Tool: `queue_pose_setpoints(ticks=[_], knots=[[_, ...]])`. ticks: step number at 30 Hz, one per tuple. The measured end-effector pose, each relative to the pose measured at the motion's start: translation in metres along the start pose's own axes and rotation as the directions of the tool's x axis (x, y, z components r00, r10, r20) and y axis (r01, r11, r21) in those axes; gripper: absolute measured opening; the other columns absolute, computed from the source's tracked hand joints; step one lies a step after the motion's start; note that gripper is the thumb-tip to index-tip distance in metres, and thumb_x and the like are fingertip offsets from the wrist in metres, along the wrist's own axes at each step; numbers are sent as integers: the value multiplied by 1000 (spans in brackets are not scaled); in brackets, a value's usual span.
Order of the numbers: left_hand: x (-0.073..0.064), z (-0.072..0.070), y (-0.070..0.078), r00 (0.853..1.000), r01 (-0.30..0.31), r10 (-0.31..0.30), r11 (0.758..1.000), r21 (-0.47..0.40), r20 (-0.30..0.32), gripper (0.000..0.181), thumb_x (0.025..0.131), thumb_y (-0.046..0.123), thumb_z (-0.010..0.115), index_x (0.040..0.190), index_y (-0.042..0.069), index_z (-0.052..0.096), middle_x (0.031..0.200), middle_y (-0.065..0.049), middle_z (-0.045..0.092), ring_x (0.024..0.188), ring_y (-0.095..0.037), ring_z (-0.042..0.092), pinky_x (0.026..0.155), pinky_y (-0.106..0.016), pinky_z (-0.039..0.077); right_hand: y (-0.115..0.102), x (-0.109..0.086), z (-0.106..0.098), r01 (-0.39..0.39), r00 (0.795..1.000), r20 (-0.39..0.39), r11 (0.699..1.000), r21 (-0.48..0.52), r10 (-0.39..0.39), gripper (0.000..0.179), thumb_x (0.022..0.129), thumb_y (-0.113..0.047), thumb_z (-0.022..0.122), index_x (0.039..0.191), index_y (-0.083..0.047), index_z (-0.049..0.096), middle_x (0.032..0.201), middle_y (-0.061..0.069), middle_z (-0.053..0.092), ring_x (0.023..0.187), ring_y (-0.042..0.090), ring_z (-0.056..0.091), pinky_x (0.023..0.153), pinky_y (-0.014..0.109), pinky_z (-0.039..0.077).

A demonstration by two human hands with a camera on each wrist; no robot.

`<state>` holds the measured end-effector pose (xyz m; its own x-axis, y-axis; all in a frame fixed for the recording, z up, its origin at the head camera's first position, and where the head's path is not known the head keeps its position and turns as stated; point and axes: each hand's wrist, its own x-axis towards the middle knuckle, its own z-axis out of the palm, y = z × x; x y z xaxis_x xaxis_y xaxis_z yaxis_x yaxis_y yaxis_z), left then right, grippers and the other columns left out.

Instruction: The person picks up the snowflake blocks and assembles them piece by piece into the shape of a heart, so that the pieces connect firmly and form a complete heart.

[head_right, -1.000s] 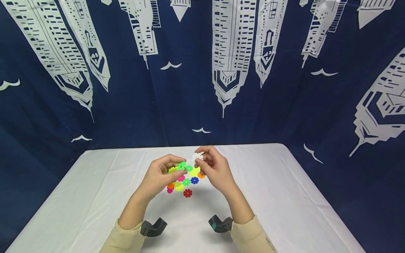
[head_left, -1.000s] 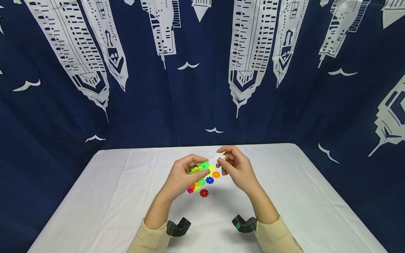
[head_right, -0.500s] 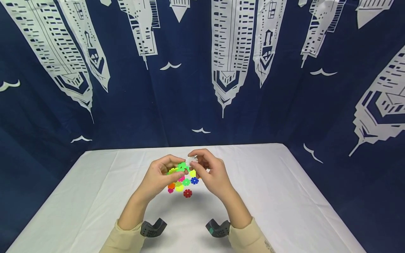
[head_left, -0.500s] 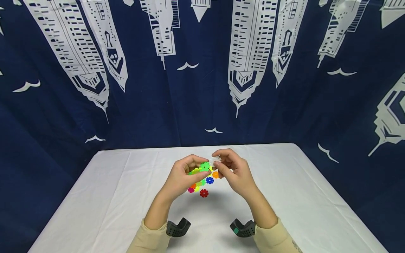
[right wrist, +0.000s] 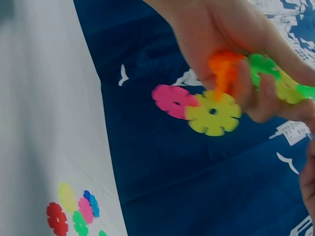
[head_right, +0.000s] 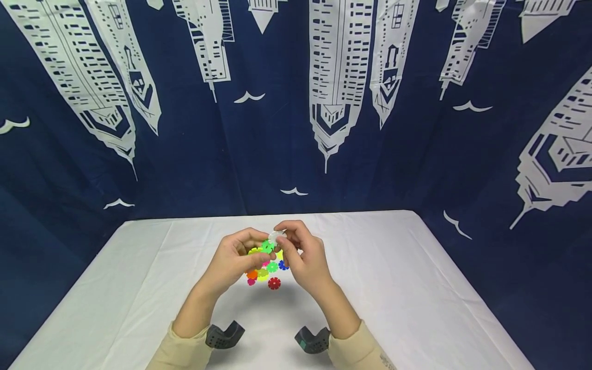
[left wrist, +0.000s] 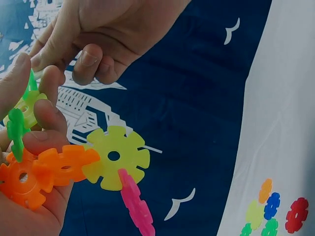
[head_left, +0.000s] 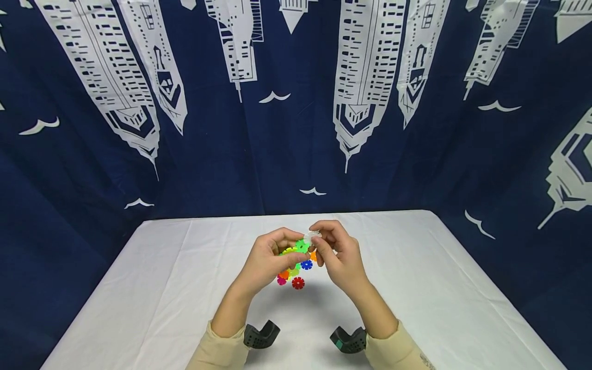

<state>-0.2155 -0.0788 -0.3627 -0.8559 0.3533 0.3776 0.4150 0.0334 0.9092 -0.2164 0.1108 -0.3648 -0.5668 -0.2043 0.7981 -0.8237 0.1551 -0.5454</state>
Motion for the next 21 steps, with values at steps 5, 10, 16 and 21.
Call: queue_pose_setpoints(ticks=[5,10,16,21], knots=[[0,1,0,1000,-4,4,1000,-17,-5,29,82,8,80,110,7,70,78,9,71,58,-10,55,49,-19,45,2,-4,8,62,997,-56,998,24,-61,22,93,14,56,112,4,53,65,14,55,45,7,42,43,16,41],[-1,2,2,999,-22,22,1000,-19,-25,29,81,6,81,108,5,71,77,-5,72,57,-10,55,50,-20,47,2,-6,14,104,990,-107,990,91,-94,16,94,14,53,110,10,51,65,15,53,44,9,40,39,15,37],[-1,3,4,999,-41,40,999,-21,-36,29,81,3,80,109,2,71,82,-22,71,56,-9,55,51,-19,47,1,-7,17,91,990,-119,983,163,-72,13,96,13,51,109,13,49,66,15,54,44,11,38,39,16,35],[-2,3,5,999,-33,32,999,-17,-32,28,81,2,79,108,2,71,82,-22,71,56,-9,54,50,-18,47,2,-5,17,139,987,-105,970,198,-120,12,96,12,51,108,15,47,66,19,53,43,12,38,38,16,35]])
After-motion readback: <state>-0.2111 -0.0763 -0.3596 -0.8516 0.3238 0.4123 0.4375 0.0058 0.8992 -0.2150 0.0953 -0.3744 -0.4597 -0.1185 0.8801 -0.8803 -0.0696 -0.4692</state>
